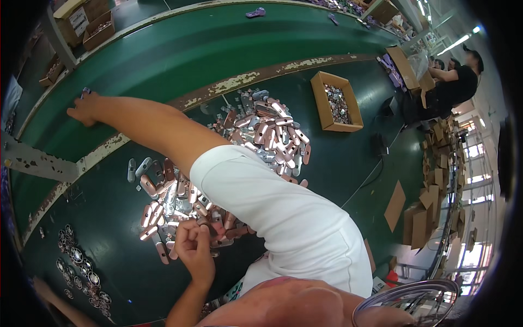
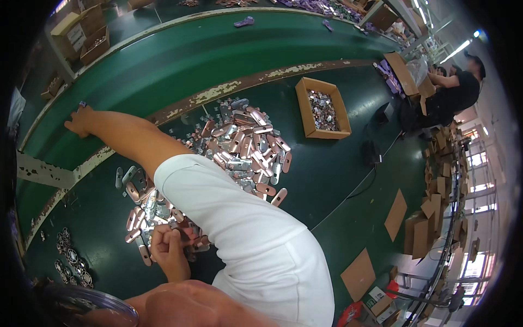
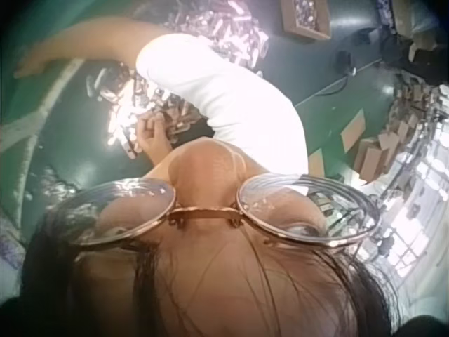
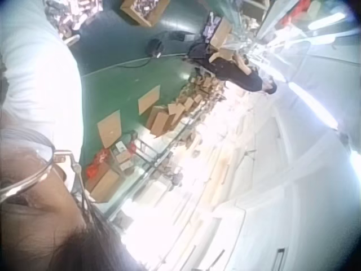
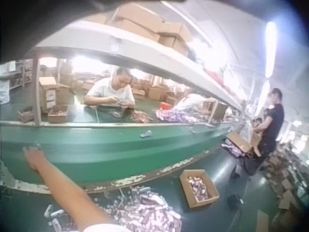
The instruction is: Assembling small metal components by hand and using a small manual press tool at a factory workbench.
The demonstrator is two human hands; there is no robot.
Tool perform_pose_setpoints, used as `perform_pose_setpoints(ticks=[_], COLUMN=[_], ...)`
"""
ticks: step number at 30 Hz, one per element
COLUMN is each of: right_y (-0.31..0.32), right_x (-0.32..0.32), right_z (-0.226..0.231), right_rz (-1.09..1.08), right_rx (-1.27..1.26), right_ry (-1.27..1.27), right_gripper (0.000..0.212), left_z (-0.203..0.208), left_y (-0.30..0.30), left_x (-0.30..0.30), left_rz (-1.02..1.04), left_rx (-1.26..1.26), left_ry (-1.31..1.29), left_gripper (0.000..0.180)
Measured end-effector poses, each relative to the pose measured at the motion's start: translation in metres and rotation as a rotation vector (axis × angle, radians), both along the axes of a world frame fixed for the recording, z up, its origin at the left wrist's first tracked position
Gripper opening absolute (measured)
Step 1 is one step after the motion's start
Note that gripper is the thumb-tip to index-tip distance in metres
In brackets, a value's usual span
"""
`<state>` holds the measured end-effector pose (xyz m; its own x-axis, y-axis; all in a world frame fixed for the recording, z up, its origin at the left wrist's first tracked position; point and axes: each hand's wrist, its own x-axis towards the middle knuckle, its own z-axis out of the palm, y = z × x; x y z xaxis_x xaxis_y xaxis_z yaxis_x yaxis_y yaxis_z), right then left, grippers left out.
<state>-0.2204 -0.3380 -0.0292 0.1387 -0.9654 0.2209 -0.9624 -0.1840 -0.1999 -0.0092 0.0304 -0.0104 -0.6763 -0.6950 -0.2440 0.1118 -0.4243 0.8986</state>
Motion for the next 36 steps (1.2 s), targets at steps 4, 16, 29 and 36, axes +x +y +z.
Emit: perform_pose_setpoints(ticks=[4,16,29,36], right_y=[0.003,0.151,0.417,0.425], right_x=[-0.031,-0.107,-0.011,-0.004], right_z=[-0.016,0.023,0.096,0.049], right_rz=[-0.081,-0.372,0.136,0.023], right_rx=[-0.112,-0.259,0.041,0.016], right_ry=[0.022,-1.441,-1.590,-1.603], right_gripper=[0.047,0.046,0.054,0.044], left_z=[0.002,0.011,0.006,0.007], left_y=[0.006,0.002,-0.016,-0.023], left_x=[-0.008,-0.007,-0.002,-0.008], left_rz=[-0.017,-0.115,-0.125,-0.143], left_rx=[0.030,-0.001,0.019,0.258], left_ry=[0.019,-0.049,-0.089,0.037], left_gripper=[0.004,0.012,0.021,0.029])
